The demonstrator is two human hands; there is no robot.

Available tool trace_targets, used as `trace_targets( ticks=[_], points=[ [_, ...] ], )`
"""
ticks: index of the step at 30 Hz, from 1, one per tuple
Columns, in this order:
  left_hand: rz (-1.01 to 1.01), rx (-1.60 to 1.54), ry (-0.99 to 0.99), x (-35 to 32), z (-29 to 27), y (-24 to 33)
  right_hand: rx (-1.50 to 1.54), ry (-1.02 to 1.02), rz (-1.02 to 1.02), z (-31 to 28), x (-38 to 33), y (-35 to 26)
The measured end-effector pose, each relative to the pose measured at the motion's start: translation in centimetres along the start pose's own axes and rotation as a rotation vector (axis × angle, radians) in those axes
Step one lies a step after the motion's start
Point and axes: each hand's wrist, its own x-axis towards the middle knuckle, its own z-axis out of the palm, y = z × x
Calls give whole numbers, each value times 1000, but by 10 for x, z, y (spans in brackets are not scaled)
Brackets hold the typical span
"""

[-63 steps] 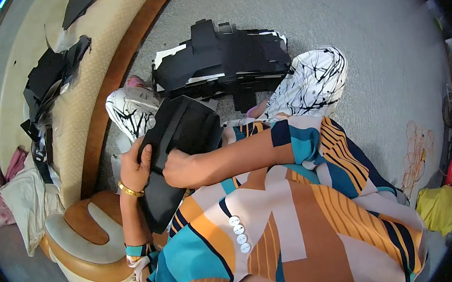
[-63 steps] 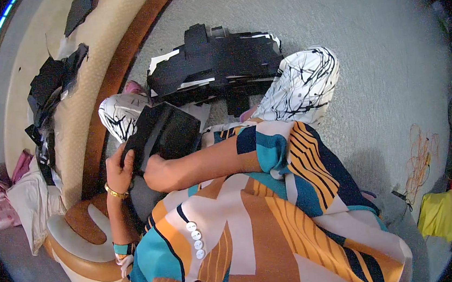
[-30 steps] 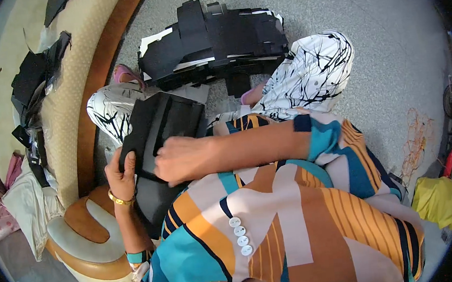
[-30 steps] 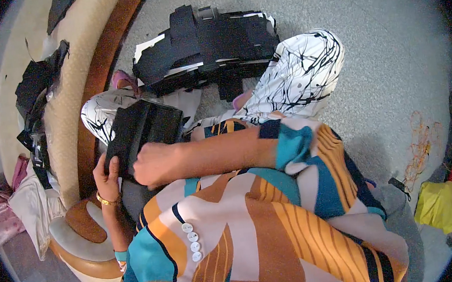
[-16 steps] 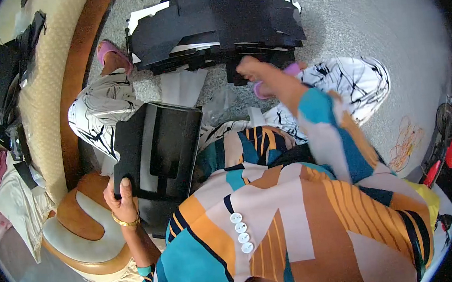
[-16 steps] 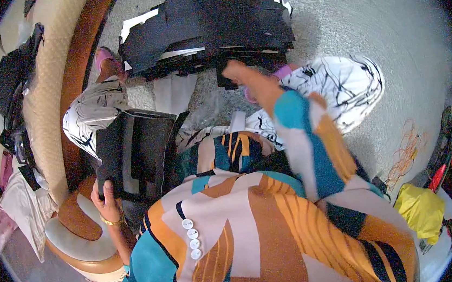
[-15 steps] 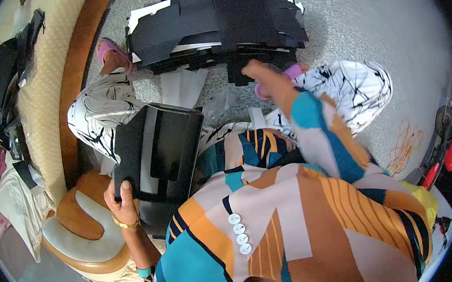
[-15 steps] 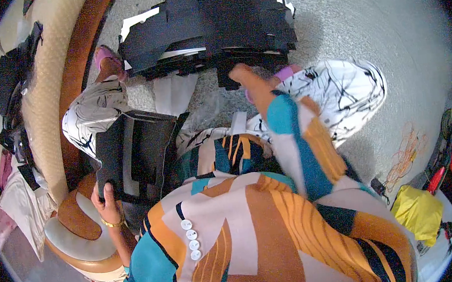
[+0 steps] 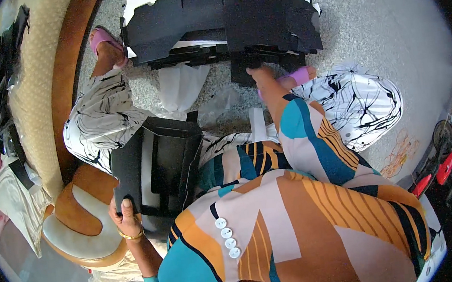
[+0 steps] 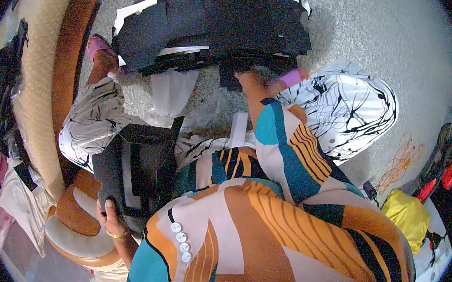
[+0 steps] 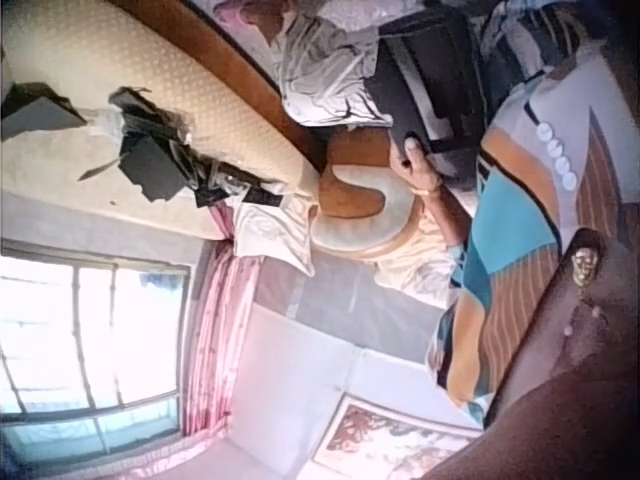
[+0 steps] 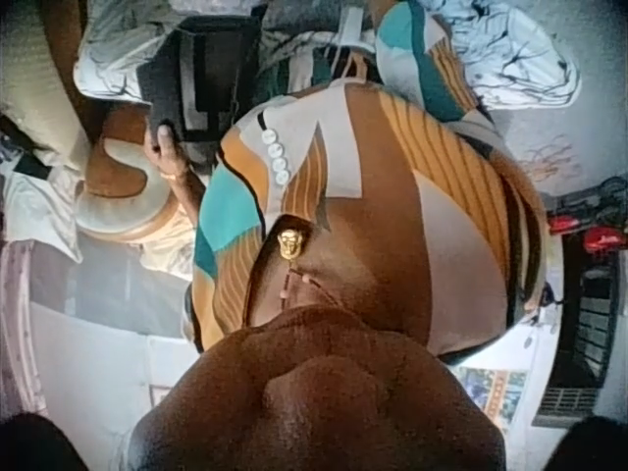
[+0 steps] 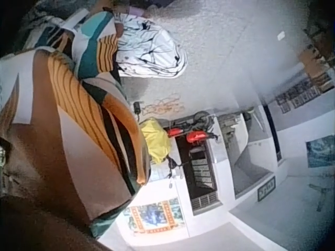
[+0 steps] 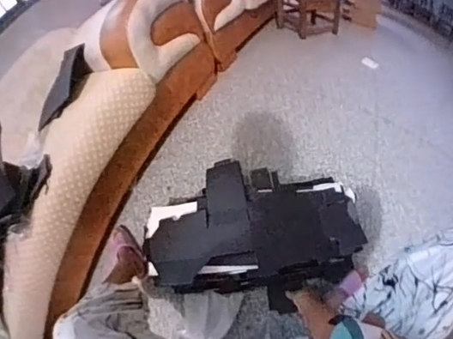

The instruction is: The recorder is folding and assembling black cardboard boxes while sitting on the floor.

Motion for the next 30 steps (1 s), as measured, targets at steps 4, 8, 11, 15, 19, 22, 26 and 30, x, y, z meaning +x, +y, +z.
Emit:
trace_targets(
  ticks=[4, 8, 11, 15, 19, 22, 26, 30],
  points=[
    [-13, 35, -111, 2, -11, -2, 446, -201, 348, -54, -27, -40],
    [31, 177, -175, 8, -14, 0, -118, -217, 31, -37, -18, -24],
    [127, 180, -97, 0, -8, 2, -373, -183, 1, -105, -63, -78],
    [158, 448, -212, 5, -13, 19, -420, -263, -335, -127, -75, -120],
    [239, 453, -404, 24, -2, 29, 59, -122, -850, -193, -121, -176],
    [289, 398, -465, 29, 6, 33, 498, 73, -937, -268, -215, -218],
    [358, 374, -459, 32, 6, 29, 324, -186, -1254, -304, -297, -241],
    [435, 373, -488, 36, 8, 31, -154, -567, -1354, -274, -301, -242]
  ],
)
